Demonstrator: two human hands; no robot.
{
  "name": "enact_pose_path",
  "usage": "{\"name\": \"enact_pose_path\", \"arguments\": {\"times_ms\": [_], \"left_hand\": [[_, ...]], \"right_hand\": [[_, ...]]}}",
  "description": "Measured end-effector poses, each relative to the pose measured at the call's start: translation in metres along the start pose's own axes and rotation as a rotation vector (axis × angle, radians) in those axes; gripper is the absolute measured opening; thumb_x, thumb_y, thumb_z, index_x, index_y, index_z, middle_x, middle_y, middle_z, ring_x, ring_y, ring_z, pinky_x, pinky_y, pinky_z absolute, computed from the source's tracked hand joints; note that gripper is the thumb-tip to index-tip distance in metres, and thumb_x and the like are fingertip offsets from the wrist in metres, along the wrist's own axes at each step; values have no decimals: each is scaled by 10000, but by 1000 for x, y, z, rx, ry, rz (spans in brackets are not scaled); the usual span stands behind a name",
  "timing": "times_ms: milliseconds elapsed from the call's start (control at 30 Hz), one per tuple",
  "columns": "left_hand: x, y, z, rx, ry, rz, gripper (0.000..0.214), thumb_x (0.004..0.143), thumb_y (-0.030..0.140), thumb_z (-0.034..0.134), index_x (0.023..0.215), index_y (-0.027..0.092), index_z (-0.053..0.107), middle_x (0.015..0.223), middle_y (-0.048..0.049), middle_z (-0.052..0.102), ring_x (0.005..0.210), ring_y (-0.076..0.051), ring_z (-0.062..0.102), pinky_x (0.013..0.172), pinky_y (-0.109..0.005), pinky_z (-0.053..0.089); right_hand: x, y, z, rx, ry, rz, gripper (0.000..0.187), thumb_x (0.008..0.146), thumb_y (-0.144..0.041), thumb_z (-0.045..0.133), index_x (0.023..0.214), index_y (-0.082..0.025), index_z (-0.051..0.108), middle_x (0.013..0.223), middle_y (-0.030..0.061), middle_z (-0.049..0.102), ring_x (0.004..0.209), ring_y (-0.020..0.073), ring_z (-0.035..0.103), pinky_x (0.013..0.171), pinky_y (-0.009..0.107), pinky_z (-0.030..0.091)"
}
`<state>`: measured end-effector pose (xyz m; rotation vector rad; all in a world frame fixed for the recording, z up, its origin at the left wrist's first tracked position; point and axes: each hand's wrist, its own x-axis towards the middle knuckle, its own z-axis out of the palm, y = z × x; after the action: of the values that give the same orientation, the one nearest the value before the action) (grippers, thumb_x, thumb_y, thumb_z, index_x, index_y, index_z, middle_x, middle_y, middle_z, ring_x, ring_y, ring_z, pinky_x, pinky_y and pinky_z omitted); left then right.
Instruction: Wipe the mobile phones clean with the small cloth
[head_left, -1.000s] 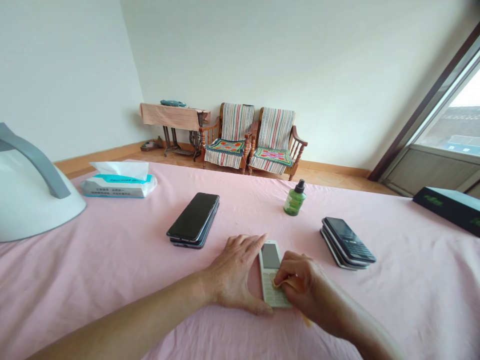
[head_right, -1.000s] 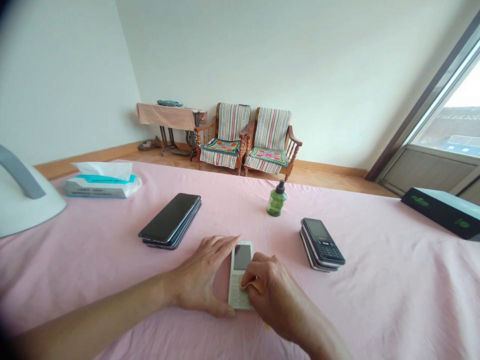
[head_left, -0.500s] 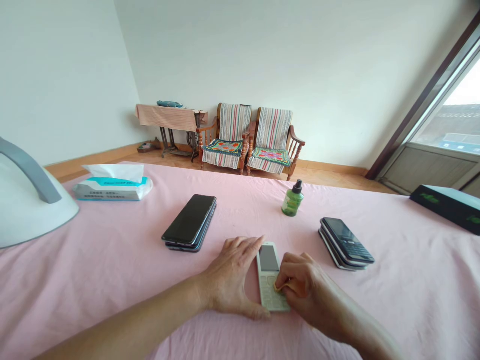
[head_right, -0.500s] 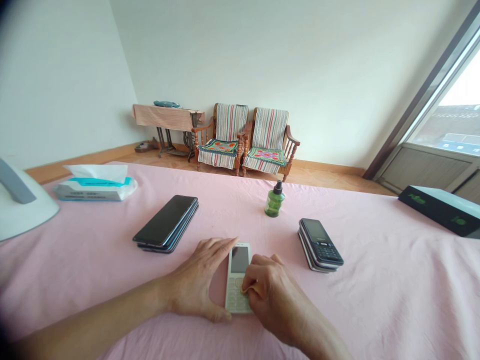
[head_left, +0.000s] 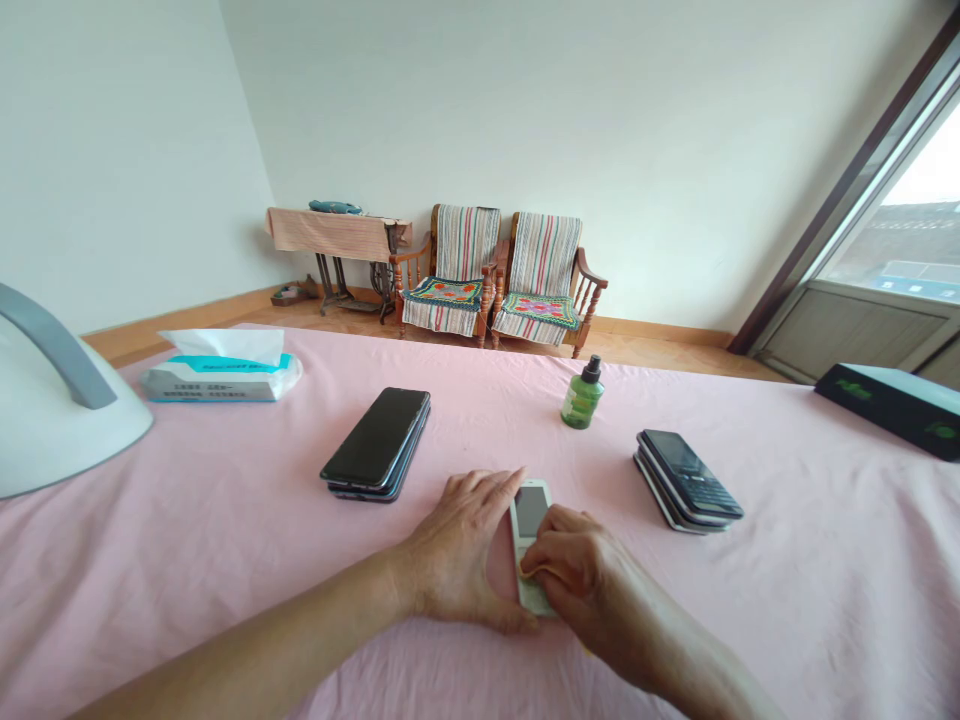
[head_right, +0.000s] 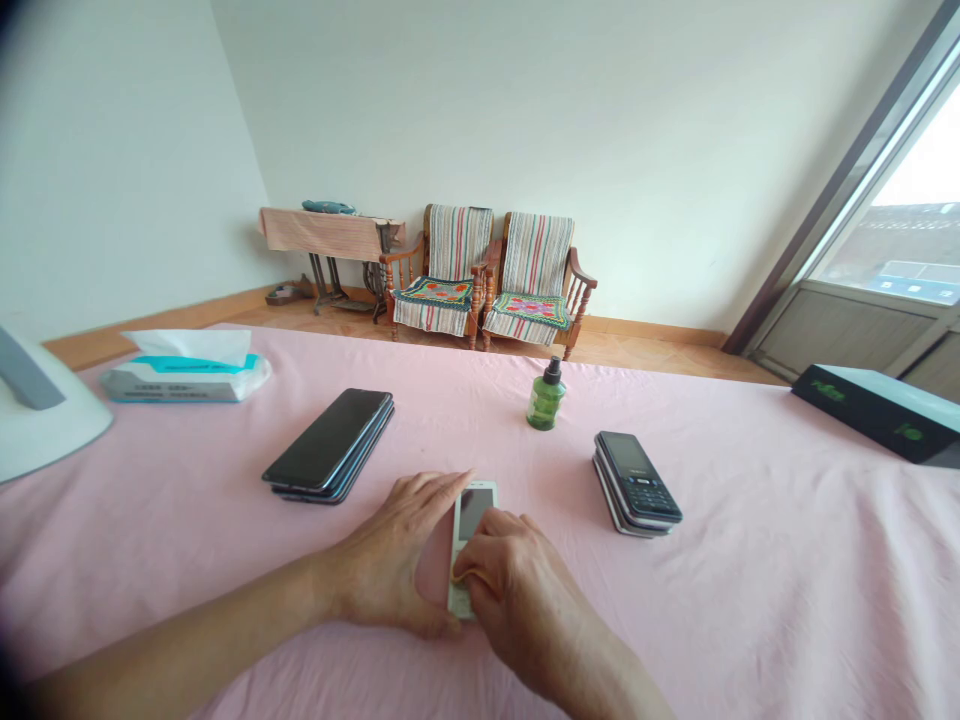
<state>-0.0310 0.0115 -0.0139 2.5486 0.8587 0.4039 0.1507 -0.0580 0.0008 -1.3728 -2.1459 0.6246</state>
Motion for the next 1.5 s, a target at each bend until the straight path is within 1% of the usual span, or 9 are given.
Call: {"name": "enact_pose_path", "arguments": {"times_ms": [233, 400, 600, 767, 933, 1100, 1233, 1433, 1500], "left_hand": [[-1, 2, -2, -14, -27, -26, 1168, 517, 623, 734, 1449, 190, 178, 1476, -148, 296, 1315, -387, 273, 1082, -555, 169], [-1, 3, -4, -6, -47, -32, 1175, 530, 625, 728, 1453, 154, 175, 1481, -154, 285, 1324, -377, 264, 1093, -546, 170], [-1, 2, -3, 3, -39, -31, 1188, 512, 629, 739, 1448, 140, 194, 1482, -157, 281, 1320, -380, 258, 1094, -541, 175], [-1, 2, -3, -14, -32, -23, 1165, 516, 621, 732, 1446, 176, 190, 1475, -146, 298, 1315, -385, 271, 1083, -551, 182], [-1, 2, -4, 4, -37, -25, 1150, 532, 611, 724, 1449, 175, 182, 1475, -147, 298, 1317, -369, 278, 1085, -540, 187], [-1, 2, -2, -7, -32, -23, 1158, 515, 619, 729, 1445, 185, 192, 1470, -145, 307, 1312, -385, 282, 1081, -553, 182], [-1, 2, -2, -10, -18, -27, 1148, 517, 617, 731, 1440, 181, 205, 1466, -148, 313, 1308, -380, 290, 1081, -542, 189], [0, 3, -3, -3, -21, -17, 1169, 514, 625, 732, 1445, 168, 193, 1459, -161, 323, 1302, -380, 299, 1077, -531, 202], [-1, 3, -4, -8, -28, -18, 1180, 509, 633, 732, 1450, 183, 180, 1463, -157, 316, 1305, -385, 292, 1076, -538, 198]], "right_hand": [[-6, 11, -14, 17, 18, 122, 304, 645, 29, 451, 681, -186, 662, 742, 1, 595, 671, 115, 564, 603, 215, 392], [-5, 15, -17, 20, 132, 72, 295, 696, 24, 458, 752, -184, 660, 786, 8, 596, 711, 122, 578, 649, 223, 412], [0, 14, -5, 15, 106, 47, 298, 704, 40, 446, 761, -177, 644, 811, 14, 570, 708, 114, 561, 626, 210, 402], [-1, 12, -1, 74, 41, 56, 279, 665, 52, 445, 673, -173, 610, 774, -1, 564, 679, 100, 548, 581, 190, 377], [0, 11, -1, 64, 99, 27, 313, 660, 59, 426, 733, -175, 620, 823, 11, 565, 726, 109, 554, 620, 194, 394], [1, 12, -1, 106, 26, 10, 310, 654, 64, 433, 703, -174, 625, 792, 3, 561, 693, 97, 552, 595, 184, 387], [3, 10, 1, 92, 87, 12, 322, 673, 71, 433, 750, -171, 631, 837, 17, 562, 751, 109, 561, 649, 192, 408], [-1, 1, -2, 152, -7, -37, 286, 688, 66, 449, 688, -174, 605, 797, -2, 566, 705, 91, 556, 609, 174, 399], [-4, 3, -7, 124, 11, -20, 285, 691, 56, 451, 691, -176, 618, 780, -4, 570, 677, 91, 556, 587, 180, 397]]}}
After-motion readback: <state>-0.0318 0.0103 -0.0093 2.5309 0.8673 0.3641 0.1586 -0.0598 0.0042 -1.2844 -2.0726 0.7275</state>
